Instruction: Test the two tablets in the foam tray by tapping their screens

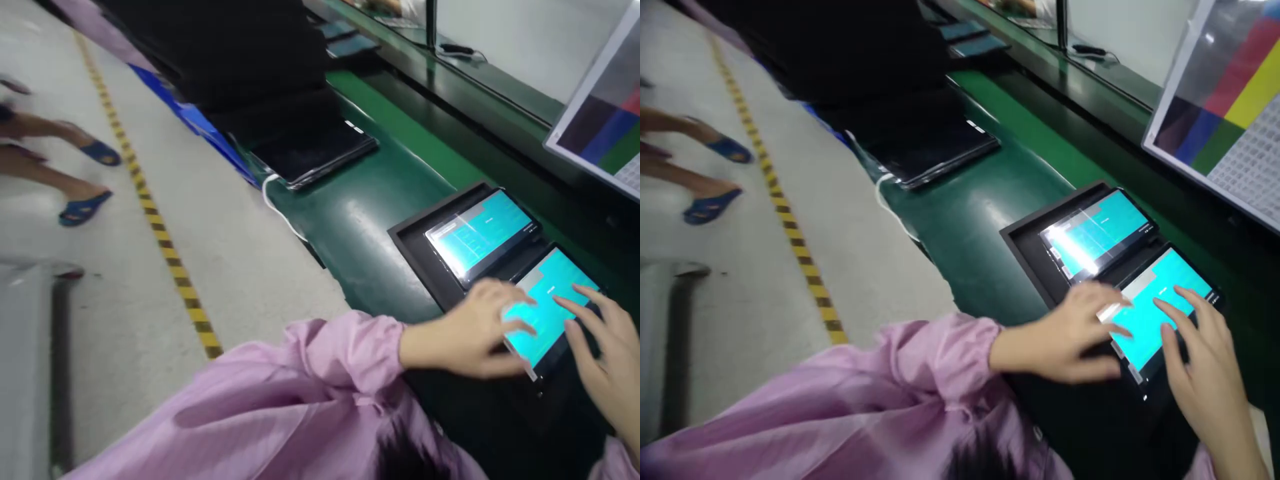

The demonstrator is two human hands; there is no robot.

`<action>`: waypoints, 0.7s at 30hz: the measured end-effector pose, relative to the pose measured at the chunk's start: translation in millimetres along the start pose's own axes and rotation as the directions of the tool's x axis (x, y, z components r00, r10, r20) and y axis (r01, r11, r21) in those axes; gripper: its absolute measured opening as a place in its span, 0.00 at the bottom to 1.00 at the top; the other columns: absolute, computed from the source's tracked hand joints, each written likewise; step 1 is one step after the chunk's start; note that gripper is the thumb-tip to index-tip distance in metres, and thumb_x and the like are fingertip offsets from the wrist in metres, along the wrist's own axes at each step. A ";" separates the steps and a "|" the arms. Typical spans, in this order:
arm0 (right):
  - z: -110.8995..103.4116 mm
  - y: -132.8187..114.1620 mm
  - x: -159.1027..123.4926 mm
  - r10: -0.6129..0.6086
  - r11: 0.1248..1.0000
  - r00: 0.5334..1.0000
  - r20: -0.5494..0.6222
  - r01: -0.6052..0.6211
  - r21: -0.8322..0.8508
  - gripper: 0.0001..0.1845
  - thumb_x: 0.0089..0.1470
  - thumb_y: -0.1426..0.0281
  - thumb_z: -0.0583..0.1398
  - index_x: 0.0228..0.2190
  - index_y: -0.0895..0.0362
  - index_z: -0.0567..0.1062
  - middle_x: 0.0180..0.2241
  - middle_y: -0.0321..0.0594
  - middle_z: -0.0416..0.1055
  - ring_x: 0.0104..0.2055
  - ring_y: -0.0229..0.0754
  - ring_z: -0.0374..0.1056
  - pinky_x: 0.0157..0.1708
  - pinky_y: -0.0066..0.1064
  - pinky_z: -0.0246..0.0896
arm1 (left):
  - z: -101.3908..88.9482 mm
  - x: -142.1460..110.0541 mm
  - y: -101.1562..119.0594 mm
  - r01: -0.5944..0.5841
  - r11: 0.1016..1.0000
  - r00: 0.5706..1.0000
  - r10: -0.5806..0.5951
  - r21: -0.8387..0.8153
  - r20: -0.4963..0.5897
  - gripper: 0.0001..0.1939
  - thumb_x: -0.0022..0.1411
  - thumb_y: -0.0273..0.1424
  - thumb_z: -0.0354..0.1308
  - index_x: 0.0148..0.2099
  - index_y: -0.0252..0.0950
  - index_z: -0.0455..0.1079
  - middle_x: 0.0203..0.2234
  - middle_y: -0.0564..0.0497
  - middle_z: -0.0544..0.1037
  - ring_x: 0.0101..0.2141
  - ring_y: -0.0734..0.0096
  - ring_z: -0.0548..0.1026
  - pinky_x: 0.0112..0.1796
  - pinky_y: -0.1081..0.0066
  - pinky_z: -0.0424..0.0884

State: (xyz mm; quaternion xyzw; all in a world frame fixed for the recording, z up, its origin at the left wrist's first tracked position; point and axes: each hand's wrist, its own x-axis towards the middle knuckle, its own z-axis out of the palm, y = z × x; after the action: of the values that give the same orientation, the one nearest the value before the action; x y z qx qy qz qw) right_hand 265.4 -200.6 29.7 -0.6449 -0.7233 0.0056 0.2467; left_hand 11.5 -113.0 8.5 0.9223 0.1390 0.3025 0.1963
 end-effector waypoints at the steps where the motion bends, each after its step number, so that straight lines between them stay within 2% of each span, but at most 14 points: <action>1: 13.4 -2.3 -1.1 0.015 1.000 0.999 0.033 -0.015 -0.002 0.22 0.74 0.57 0.49 0.55 0.46 0.79 0.62 0.46 0.70 0.65 0.61 0.66 0.59 0.59 0.68 | -17.4 2.3 -15.6 0.109 0.994 0.994 -0.109 0.025 -0.018 0.17 0.77 0.46 0.55 0.54 0.39 0.74 0.63 0.39 0.73 0.63 0.53 0.70 0.64 0.53 0.62; 3: 37.9 -5.2 -1.0 0.057 0.998 0.995 0.077 -0.057 -0.009 0.24 0.75 0.57 0.47 0.56 0.48 0.79 0.67 0.49 0.65 0.71 0.65 0.58 0.63 0.66 0.62 | -48.3 8.3 -58.9 0.356 0.928 0.931 -0.343 0.107 -0.128 0.15 0.76 0.41 0.55 0.57 0.41 0.73 0.64 0.40 0.71 0.64 0.51 0.68 0.65 0.48 0.61; 5: 57.1 -7.0 3.4 0.106 0.994 0.990 0.090 -0.105 -0.016 0.26 0.75 0.56 0.47 0.61 0.48 0.76 0.71 0.50 0.58 0.75 0.66 0.51 0.66 0.69 0.58 | -68.9 15.4 -108.0 0.534 0.835 0.842 -0.509 0.134 -0.181 0.19 0.71 0.38 0.60 0.61 0.41 0.71 0.64 0.41 0.70 0.65 0.48 0.66 0.67 0.45 0.60; 8: 73.8 -7.7 14.1 0.128 0.991 0.987 0.098 -0.125 -0.043 0.26 0.76 0.56 0.47 0.66 0.47 0.72 0.75 0.50 0.50 0.78 0.65 0.45 0.70 0.71 0.49 | -77.5 26.6 -169.1 0.745 0.663 0.659 -0.715 0.075 -0.233 0.23 0.68 0.31 0.59 0.63 0.35 0.70 0.64 0.38 0.71 0.66 0.48 0.66 0.69 0.45 0.57; 10: 77.1 -4.8 16.7 0.125 0.991 0.986 0.111 -0.119 -0.061 0.25 0.76 0.57 0.47 0.63 0.46 0.74 0.76 0.47 0.49 0.78 0.63 0.44 0.72 0.73 0.43 | -73.1 32.0 -193.9 0.788 0.615 0.607 -0.768 0.029 -0.204 0.23 0.68 0.29 0.56 0.63 0.30 0.69 0.62 0.36 0.74 0.63 0.51 0.71 0.67 0.50 0.63; 13: 75.0 7.6 5.5 0.189 0.982 0.982 0.020 -0.188 -0.028 0.26 0.76 0.55 0.49 0.48 0.50 0.84 0.75 0.44 0.54 0.78 0.64 0.44 0.72 0.76 0.36 | -64.1 31.4 -208.1 0.786 0.618 0.608 -0.776 -0.010 -0.169 0.23 0.69 0.30 0.53 0.64 0.30 0.68 0.62 0.38 0.75 0.61 0.56 0.74 0.65 0.57 0.68; 14: 74.2 13.3 -1.6 0.255 0.967 0.965 -0.055 -0.254 0.027 0.27 0.75 0.54 0.49 0.44 0.51 0.85 0.74 0.45 0.55 0.78 0.65 0.45 0.72 0.75 0.35 | -62.5 28.9 -208.3 0.785 0.619 0.608 -0.775 -0.015 -0.171 0.24 0.69 0.31 0.53 0.65 0.32 0.68 0.63 0.40 0.75 0.62 0.56 0.74 0.66 0.57 0.68; 15: 74.0 19.1 -9.3 0.343 0.938 0.930 -0.132 -0.331 0.106 0.28 0.75 0.53 0.49 0.43 0.52 0.85 0.74 0.46 0.55 0.78 0.65 0.45 0.73 0.74 0.35 | -61.7 25.4 -206.9 0.786 0.618 0.607 -0.775 -0.013 -0.176 0.24 0.69 0.32 0.53 0.65 0.34 0.69 0.63 0.42 0.75 0.62 0.56 0.73 0.66 0.55 0.67; 16: 74.6 24.6 -17.0 0.438 0.894 0.877 -0.196 -0.403 0.197 0.29 0.74 0.52 0.49 0.46 0.53 0.84 0.74 0.48 0.55 0.77 0.65 0.46 0.73 0.72 0.37 | -61.7 21.5 -204.5 0.787 0.616 0.605 -0.775 -0.008 -0.183 0.24 0.68 0.32 0.54 0.65 0.36 0.69 0.63 0.44 0.75 0.63 0.54 0.72 0.67 0.54 0.66; 18: 77.5 33.6 -29.8 0.585 0.796 0.773 -0.244 -0.492 0.352 0.31 0.74 0.51 0.47 0.57 0.56 0.79 0.74 0.54 0.53 0.77 0.65 0.48 0.73 0.68 0.42 | -63.0 12.8 -197.0 0.793 0.609 0.599 -0.777 0.007 -0.194 0.25 0.66 0.32 0.55 0.65 0.39 0.70 0.63 0.46 0.75 0.64 0.51 0.71 0.68 0.50 0.64; 19: 79.3 37.2 -34.6 0.620 0.766 0.744 -0.248 -0.506 0.396 0.33 0.74 0.51 0.46 0.62 0.57 0.75 0.74 0.57 0.51 0.77 0.65 0.48 0.74 0.66 0.43 | -63.8 8.1 -192.1 0.796 0.605 0.595 -0.779 0.013 -0.198 0.26 0.65 0.32 0.55 0.65 0.39 0.69 0.63 0.46 0.75 0.64 0.50 0.70 0.69 0.49 0.63; 21: 82.0 43.6 -42.0 0.626 0.756 0.738 -0.252 -0.494 0.429 0.35 0.74 0.51 0.46 0.67 0.59 0.70 0.75 0.58 0.47 0.77 0.65 0.47 0.75 0.62 0.43 | -65.0 -2.9 -179.7 0.808 0.589 0.579 -0.789 0.017 -0.204 0.29 0.65 0.32 0.55 0.67 0.38 0.67 0.65 0.45 0.74 0.65 0.49 0.69 0.69 0.48 0.62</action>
State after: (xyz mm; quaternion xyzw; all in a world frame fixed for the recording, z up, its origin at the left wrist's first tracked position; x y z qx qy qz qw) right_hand 278.0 -207.1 -71.2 -0.7715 -0.4171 0.0781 0.4741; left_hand -55.2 62.9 -25.0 0.7396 0.5721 0.2529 0.2482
